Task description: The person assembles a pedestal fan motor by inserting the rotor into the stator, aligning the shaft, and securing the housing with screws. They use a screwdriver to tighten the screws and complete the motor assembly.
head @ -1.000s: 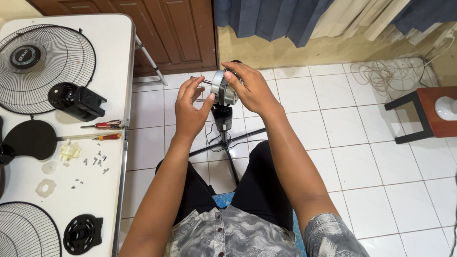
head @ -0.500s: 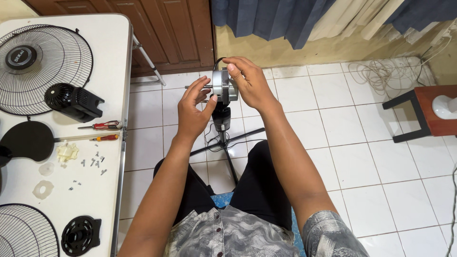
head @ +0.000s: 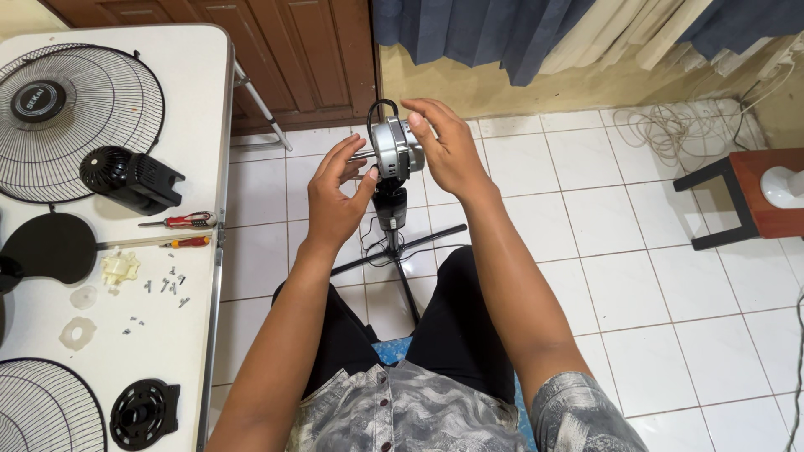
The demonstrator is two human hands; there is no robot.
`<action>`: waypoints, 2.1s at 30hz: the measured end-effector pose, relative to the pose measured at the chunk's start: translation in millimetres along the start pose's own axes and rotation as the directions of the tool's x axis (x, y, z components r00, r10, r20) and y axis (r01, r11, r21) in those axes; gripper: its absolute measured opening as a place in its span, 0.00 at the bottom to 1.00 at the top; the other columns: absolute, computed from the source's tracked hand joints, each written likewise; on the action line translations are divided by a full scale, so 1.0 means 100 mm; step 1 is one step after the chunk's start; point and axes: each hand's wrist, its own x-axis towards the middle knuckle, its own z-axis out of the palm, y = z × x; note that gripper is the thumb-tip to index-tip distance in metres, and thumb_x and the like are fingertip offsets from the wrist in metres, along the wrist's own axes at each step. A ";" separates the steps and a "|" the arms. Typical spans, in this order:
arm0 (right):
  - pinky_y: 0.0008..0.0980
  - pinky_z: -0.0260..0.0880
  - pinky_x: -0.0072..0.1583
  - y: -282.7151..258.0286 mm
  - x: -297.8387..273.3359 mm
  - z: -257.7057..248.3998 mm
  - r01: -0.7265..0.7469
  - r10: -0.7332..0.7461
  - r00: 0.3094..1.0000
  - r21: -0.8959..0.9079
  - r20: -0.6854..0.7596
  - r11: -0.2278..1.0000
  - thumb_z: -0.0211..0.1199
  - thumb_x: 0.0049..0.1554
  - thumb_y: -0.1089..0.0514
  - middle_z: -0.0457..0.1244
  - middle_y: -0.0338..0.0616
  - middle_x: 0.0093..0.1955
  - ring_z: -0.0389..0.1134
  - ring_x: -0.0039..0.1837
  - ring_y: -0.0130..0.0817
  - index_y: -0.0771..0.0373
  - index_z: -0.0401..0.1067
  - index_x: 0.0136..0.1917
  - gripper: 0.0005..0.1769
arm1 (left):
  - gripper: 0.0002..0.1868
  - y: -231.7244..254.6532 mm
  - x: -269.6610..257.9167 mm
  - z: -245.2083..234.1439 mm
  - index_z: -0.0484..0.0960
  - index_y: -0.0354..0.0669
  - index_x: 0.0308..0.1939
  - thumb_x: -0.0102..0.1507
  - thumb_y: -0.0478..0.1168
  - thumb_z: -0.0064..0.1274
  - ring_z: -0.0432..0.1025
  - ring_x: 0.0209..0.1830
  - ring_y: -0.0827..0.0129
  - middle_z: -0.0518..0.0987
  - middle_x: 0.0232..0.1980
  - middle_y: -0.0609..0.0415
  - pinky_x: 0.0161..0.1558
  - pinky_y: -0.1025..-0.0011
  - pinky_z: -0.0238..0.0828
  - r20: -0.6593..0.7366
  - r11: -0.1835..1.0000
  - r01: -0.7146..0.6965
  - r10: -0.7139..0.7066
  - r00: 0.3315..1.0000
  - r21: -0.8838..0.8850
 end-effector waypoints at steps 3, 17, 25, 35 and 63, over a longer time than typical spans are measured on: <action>0.39 0.66 0.69 -0.03 -0.10 -0.05 0.073 -0.077 0.996 -0.079 -0.047 0.994 0.50 0.69 0.42 0.66 0.52 0.67 0.67 0.70 0.45 0.66 0.72 0.66 0.27 | 0.23 0.02 -0.01 -0.05 0.76 0.37 0.65 0.66 0.34 0.58 0.80 0.59 0.58 0.73 0.71 0.42 0.59 0.66 0.81 -0.011 1.000 -0.013 0.013 1.000 0.009; 0.38 0.68 0.64 -0.04 -0.82 0.05 -0.013 -0.041 0.901 -0.120 -0.431 0.993 0.64 0.63 0.56 0.66 0.49 0.64 0.68 0.66 0.42 0.66 0.73 0.61 0.16 | 0.21 -0.09 -0.19 -0.30 0.76 0.38 0.64 0.67 0.32 0.56 0.79 0.59 0.58 0.72 0.71 0.44 0.61 0.66 0.80 -0.093 0.998 0.019 -0.014 0.996 0.052; 0.33 0.71 0.58 -0.16 -0.98 0.32 0.089 -0.122 0.906 -0.098 -0.405 0.991 0.65 0.60 0.63 0.68 0.47 0.57 0.71 0.55 0.37 0.66 0.75 0.55 0.10 | 0.22 -0.03 -0.19 -0.31 0.77 0.39 0.64 0.66 0.32 0.58 0.80 0.57 0.60 0.74 0.70 0.45 0.59 0.66 0.81 -0.106 0.998 0.020 -0.015 0.994 0.053; 0.27 0.72 0.52 -0.51 -1.10 1.16 0.149 -0.144 0.988 0.127 -0.048 0.981 0.66 0.59 0.66 0.69 0.48 0.53 0.71 0.48 0.30 0.66 0.75 0.54 0.09 | 0.19 0.03 -0.78 -0.87 0.78 0.38 0.62 0.66 0.34 0.59 0.80 0.56 0.64 0.79 0.64 0.48 0.58 0.68 0.79 -0.238 0.990 0.129 -0.113 0.965 0.054; 0.28 0.70 0.40 -0.14 -1.00 4.00 -0.255 0.161 0.803 0.087 0.574 0.963 0.65 0.58 0.61 0.71 0.42 0.44 0.67 0.36 0.26 0.64 0.76 0.56 0.12 | 0.11 -1.24 -2.41 -2.94 0.85 0.40 0.50 0.63 0.35 0.59 0.79 0.35 0.66 0.84 0.44 0.50 0.37 0.69 0.76 -0.655 0.670 0.687 -0.390 0.647 0.280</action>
